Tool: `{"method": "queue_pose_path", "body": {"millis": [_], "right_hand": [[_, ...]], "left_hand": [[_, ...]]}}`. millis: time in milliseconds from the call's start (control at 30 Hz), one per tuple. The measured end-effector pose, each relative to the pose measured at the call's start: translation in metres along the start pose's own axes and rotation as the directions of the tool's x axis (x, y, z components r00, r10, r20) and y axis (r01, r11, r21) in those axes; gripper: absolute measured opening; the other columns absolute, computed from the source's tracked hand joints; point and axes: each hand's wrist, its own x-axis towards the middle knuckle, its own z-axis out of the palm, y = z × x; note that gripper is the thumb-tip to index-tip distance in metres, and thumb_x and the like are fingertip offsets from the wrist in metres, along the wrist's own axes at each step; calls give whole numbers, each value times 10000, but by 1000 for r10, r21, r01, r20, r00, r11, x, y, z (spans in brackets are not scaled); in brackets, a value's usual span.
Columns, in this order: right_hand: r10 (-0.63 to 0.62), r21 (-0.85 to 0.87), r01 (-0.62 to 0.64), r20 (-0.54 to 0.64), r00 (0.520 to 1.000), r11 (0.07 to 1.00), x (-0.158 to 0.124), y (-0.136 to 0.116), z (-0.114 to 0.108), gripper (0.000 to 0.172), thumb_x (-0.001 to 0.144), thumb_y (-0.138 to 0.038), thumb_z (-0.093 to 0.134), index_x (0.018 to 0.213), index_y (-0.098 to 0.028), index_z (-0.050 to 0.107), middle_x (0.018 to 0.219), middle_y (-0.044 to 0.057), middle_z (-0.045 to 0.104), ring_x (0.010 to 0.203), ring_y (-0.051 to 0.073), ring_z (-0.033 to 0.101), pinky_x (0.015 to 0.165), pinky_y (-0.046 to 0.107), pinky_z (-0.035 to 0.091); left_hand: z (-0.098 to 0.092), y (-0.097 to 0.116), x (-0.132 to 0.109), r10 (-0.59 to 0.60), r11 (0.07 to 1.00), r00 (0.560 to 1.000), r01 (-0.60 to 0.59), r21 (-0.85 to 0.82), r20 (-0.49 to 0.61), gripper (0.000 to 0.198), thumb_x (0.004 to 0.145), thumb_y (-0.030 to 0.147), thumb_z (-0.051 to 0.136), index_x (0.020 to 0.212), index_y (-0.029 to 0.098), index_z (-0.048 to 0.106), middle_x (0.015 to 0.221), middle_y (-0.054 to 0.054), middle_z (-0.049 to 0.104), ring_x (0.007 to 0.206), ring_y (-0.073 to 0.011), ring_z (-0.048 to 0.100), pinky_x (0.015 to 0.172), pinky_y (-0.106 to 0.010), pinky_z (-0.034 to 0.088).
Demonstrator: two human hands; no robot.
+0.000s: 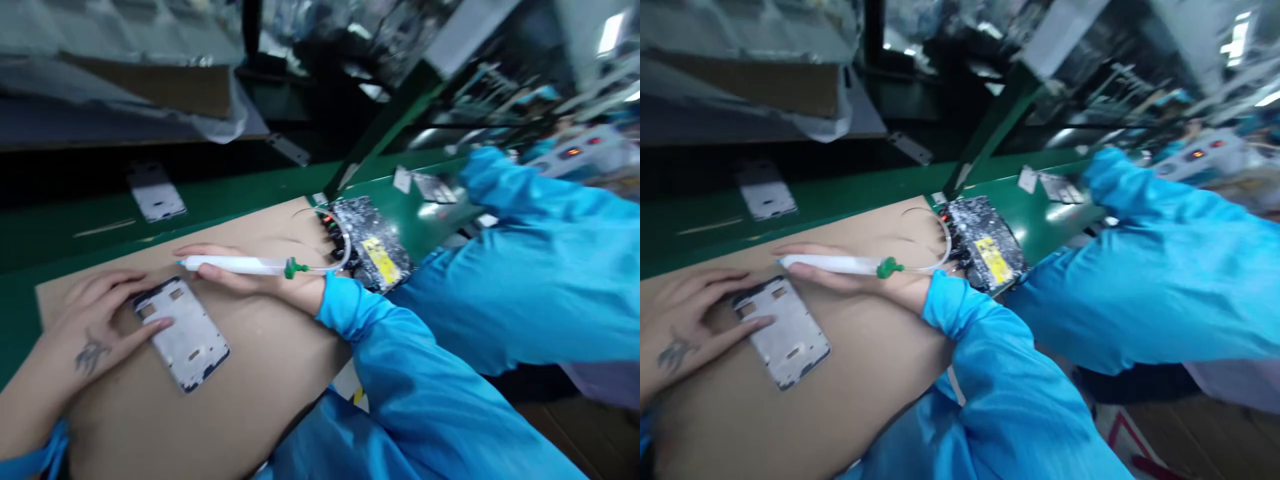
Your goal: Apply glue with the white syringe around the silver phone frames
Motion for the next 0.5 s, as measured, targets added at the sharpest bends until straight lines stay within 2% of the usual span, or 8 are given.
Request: {"method": "queue_pose_path", "body": {"millis": [67,133,200,267,367,500], "right_hand": [[154,89,-145,-111,982,985,9,0,-5,557,1150,-694,542,1369,-241,781,1043,27,782,1006,219,749,1032,374,641],[265,162,-240,-151,952,957,15,-2,-3,444,1189,-561,528,1276,-225,804,821,-4,689,851,203,687,897,352,622],[300,218,-256,-198,933,942,18,-3,3,339,1184,-479,571,1249,-222,782,753,-30,652,776,182,653,816,319,583],[277,277,-207,-242,930,938,19,-3,10,261,1117,-460,718,1258,-241,736,751,-56,664,743,166,646,752,289,548],[234,375,-128,-252,939,918,21,-1,15,440,924,-472,962,1197,-273,680,766,-87,672,721,152,634,688,258,516],[244,452,-95,-283,927,887,25,-2,16,557,795,-547,1053,1036,-263,639,756,-88,660,706,140,617,684,255,503]], "left_hand": [[5,-6,8,-4,996,999,1,-85,-33,657,697,947,717,1160,481,730,1401,90,716,1444,-478,635,1387,-717,417],[4,-5,12,-22,991,999,16,-135,-44,553,656,899,761,1037,498,740,1336,124,742,1451,-471,645,1388,-713,428],[1,-3,13,-57,988,998,51,-146,-39,514,631,892,774,964,502,748,1312,135,761,1468,-482,641,1386,-733,434],[-3,-3,14,-85,986,996,82,-143,-14,522,617,895,784,939,485,761,1316,96,775,1486,-509,632,1379,-772,435],[-8,-8,16,-65,989,998,67,-135,13,535,631,879,806,951,452,789,1346,18,783,1511,-536,626,1373,-791,432],[-10,-16,18,-20,994,999,25,-108,40,471,738,721,819,1007,335,842,1465,-141,756,1577,-543,591,1381,-771,431]]}}
